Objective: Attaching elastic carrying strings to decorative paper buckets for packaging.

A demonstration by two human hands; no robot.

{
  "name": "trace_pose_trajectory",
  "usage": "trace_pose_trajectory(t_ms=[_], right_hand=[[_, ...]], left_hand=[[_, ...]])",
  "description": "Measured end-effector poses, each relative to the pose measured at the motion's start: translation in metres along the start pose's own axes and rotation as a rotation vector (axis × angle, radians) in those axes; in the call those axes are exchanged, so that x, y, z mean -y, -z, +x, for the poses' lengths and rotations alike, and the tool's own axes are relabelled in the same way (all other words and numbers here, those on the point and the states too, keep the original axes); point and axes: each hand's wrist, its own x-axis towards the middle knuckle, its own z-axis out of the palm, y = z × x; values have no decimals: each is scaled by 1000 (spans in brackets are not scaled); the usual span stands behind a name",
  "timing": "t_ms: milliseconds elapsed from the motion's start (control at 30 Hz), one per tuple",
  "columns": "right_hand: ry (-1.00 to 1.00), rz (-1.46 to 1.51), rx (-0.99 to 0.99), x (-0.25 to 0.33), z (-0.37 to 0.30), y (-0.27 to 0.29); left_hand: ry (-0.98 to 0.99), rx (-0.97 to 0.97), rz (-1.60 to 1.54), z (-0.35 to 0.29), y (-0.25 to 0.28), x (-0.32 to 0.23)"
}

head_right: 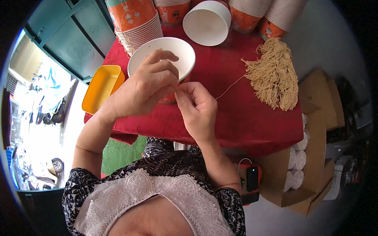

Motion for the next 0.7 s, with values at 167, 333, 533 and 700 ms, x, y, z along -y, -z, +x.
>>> trace_pose_trajectory(t_ms=[167,333,533,700], right_hand=[[74,-83,-20,-4,3,1],[87,-95,-30,-2,3,1],[75,-155,-25,4,2,1],[91,-183,-25,2,4,4]], left_hand=[[35,26,-31,1,1,2],[47,40,-61,2,0,3],[57,42,-81,2,-4,5],[42,36,-98,3,-7,5]])
